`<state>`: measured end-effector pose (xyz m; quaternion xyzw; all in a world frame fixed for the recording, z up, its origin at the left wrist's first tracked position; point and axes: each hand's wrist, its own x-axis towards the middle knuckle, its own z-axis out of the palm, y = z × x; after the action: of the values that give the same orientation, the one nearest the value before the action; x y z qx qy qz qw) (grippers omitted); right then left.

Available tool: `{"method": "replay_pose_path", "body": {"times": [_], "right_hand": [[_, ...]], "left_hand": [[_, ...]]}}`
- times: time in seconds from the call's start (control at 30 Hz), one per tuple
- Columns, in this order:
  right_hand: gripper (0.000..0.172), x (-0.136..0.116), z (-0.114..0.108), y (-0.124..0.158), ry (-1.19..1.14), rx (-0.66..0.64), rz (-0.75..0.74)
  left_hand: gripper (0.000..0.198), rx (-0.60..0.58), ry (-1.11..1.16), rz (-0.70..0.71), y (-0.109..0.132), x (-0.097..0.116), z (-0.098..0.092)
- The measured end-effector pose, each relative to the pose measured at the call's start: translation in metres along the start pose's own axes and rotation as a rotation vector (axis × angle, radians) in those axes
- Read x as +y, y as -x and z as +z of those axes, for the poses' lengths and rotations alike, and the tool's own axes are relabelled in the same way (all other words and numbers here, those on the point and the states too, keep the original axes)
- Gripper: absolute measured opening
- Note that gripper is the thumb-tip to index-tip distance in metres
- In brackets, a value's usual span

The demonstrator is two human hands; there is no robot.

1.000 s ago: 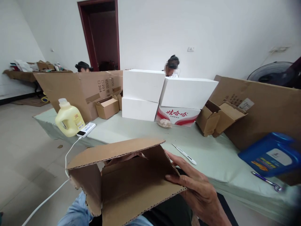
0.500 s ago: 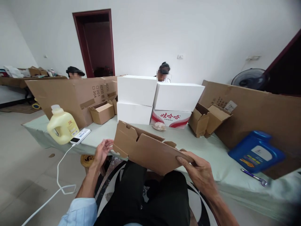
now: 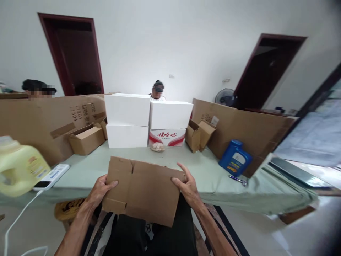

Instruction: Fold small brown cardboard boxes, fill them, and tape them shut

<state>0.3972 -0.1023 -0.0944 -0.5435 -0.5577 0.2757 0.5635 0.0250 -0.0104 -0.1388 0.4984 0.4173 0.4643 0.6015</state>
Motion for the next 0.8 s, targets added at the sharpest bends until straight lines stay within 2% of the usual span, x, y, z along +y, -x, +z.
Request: {"method": "replay_pose_path", "body": {"times": [0.1, 0.2, 0.3, 0.4, 0.47, 0.53, 0.63, 0.8], "right_hand": [[0.053, 0.008, 0.0, 0.007, -0.166, -0.273, 0.066], [0.048, 0.013, 0.0, 0.015, -0.203, -0.457, 0.086], [0.052, 0.018, -0.003, 0.021, -0.176, -0.513, 0.072], [0.058, 0.02, -0.013, 0.022, -0.094, -0.467, 0.062], [0.059, 0.017, -0.028, 0.018, -0.028, -0.374, 0.053], [0.061, 0.01, -0.051, 0.012, 0.053, -0.207, 0.038], [0.063, -0.007, -0.099, -0.006, 0.19, 0.144, -0.034], [0.058, -0.038, -0.188, -0.053, 0.474, 0.711, -0.228]], "left_hand": [[0.075, 0.066, 0.008, -0.021, -0.006, -0.004, -0.003], [0.074, 0.101, -0.023, -0.031, -0.012, 0.001, -0.004], [0.075, 0.114, -0.093, 0.002, -0.022, 0.008, 0.0], [0.082, 0.113, -0.188, 0.135, -0.037, 0.013, 0.008], [0.086, 0.135, -0.262, 0.244, -0.05, 0.014, 0.011], [0.086, 0.179, -0.357, 0.307, -0.061, 0.012, 0.012], [0.083, 0.239, -0.49, 0.324, -0.077, 0.001, 0.008], [0.073, 0.265, -0.673, 0.32, -0.095, -0.033, -0.003]]}}
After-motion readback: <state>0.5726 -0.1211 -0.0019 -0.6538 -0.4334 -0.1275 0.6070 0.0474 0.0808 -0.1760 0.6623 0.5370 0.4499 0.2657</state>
